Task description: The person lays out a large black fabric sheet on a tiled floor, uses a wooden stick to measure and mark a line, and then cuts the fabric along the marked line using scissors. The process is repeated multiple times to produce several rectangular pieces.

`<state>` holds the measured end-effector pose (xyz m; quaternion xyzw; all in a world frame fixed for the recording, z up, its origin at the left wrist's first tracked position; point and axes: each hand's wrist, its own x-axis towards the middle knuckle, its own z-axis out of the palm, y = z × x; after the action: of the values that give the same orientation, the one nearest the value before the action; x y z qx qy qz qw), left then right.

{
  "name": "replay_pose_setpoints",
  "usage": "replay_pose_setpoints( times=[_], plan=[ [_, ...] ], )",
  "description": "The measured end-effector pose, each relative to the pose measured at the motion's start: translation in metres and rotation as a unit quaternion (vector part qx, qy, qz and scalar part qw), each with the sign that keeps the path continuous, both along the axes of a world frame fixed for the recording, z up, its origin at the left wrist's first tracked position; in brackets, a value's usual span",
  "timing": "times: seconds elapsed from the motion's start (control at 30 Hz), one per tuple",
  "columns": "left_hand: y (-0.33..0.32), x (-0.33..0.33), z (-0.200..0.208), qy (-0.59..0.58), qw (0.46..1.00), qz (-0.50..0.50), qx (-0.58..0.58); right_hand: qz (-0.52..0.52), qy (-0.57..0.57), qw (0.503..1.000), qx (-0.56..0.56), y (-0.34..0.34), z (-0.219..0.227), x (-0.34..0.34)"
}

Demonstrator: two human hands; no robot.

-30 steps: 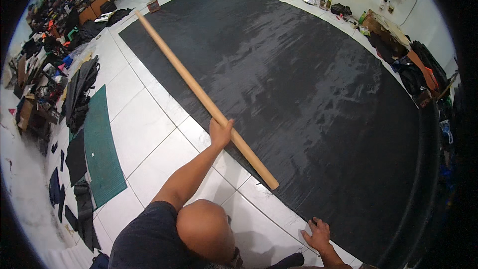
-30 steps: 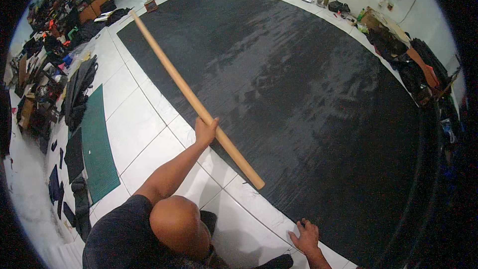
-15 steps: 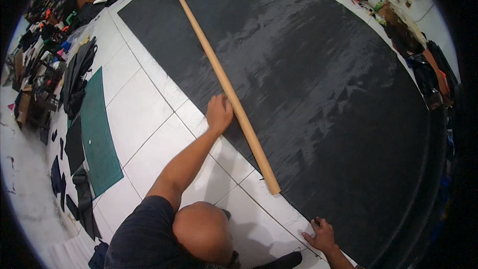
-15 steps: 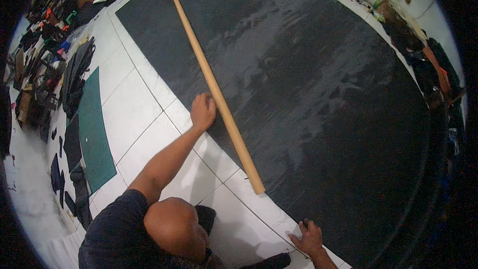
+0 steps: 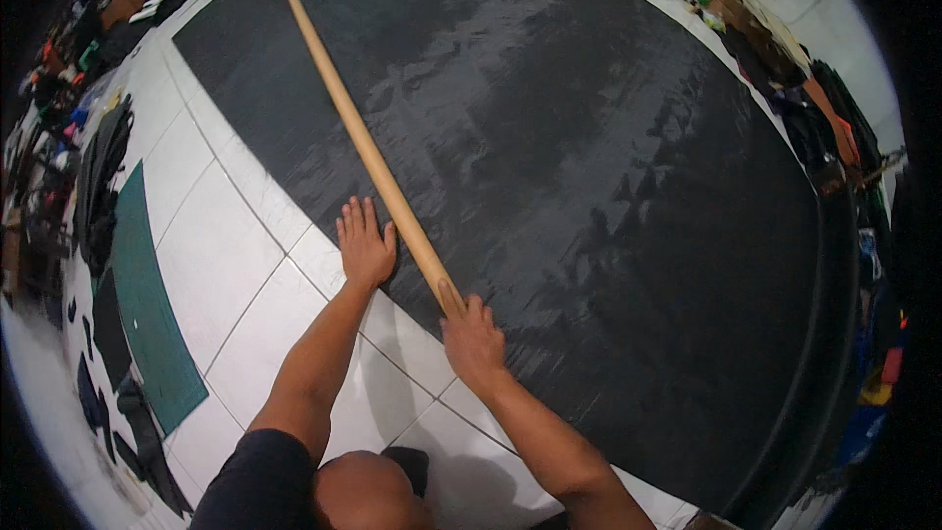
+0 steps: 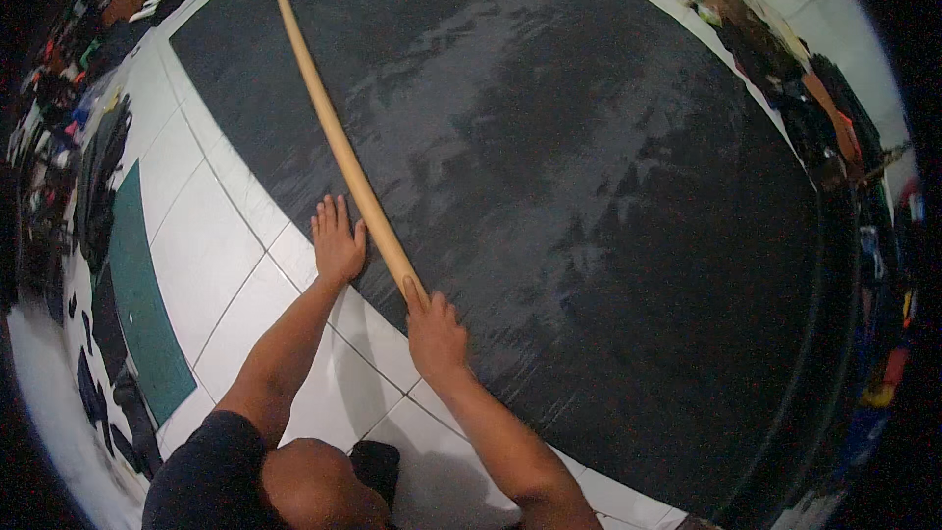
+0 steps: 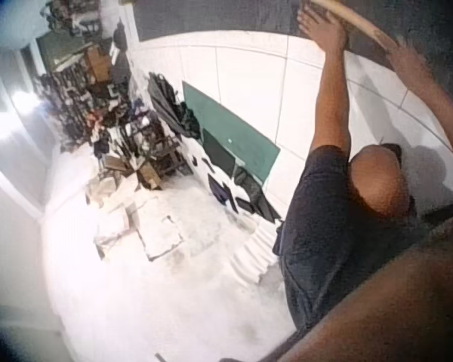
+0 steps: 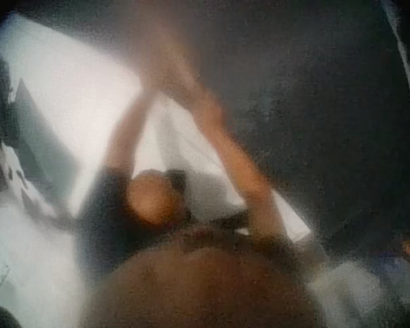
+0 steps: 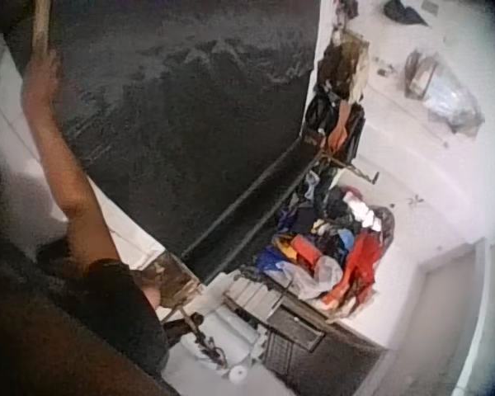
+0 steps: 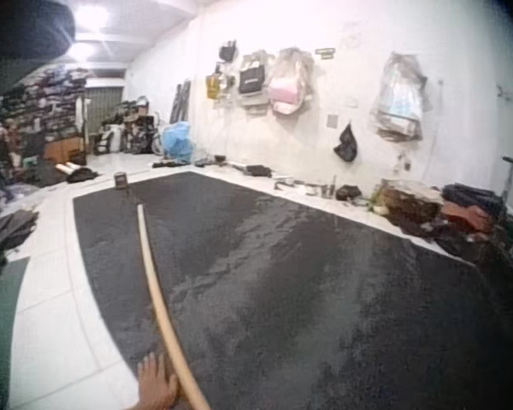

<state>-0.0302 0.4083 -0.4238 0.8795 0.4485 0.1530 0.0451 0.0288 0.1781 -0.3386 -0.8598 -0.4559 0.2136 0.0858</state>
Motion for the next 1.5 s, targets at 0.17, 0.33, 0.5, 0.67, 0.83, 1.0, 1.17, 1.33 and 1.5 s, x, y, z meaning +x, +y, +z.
replay_pose_setpoints(
  times=[0.17, 0.33, 0.5, 0.67, 0.83, 1.0, 1.17, 1.33, 1.5],
  plan=[
    [-0.001, -0.005, 0.000, -0.002, 1.000, -0.009, 0.003, -0.077, -0.152, 0.984, 0.053, 0.048, -0.024, 0.063],
    [-0.003, -0.002, 0.007, -0.009, 1.000, -0.021, -0.002, -0.120, -0.179, 0.974, 0.067, 0.057, -0.031, 0.150],
    [0.000, -0.003, 0.006, -0.013, 1.000, -0.019, 0.006, -0.242, -0.091, 0.966, 0.016, 0.044, -0.022, 0.200],
    [0.001, -0.001, 0.000, 0.005, 1.000, -0.023, -0.012, -0.370, -0.045, 0.928, -0.023, -0.035, -0.028, 0.242],
    [0.007, -0.018, 0.000, -0.061, 0.996, -0.058, -0.034, -0.483, -0.044, 0.874, -0.022, -0.165, -0.019, 0.226],
    [-0.018, -0.020, 0.020, 0.002, 0.996, -0.065, -0.063, -0.557, -0.073, 0.827, -0.009, -0.319, -0.023, 0.174],
    [-0.031, -0.033, 0.012, 0.028, 0.997, -0.053, -0.042, -0.619, -0.060, 0.783, 0.034, -0.414, -0.033, 0.129],
    [-0.026, -0.031, 0.003, -0.005, 0.998, -0.048, -0.042, -0.625, -0.124, 0.768, 0.070, -0.433, -0.038, 0.122],
    [-0.026, -0.034, 0.005, -0.016, 0.998, -0.055, -0.028, -0.618, -0.035, 0.780, 0.088, -0.325, -0.024, 0.115]
  ],
)
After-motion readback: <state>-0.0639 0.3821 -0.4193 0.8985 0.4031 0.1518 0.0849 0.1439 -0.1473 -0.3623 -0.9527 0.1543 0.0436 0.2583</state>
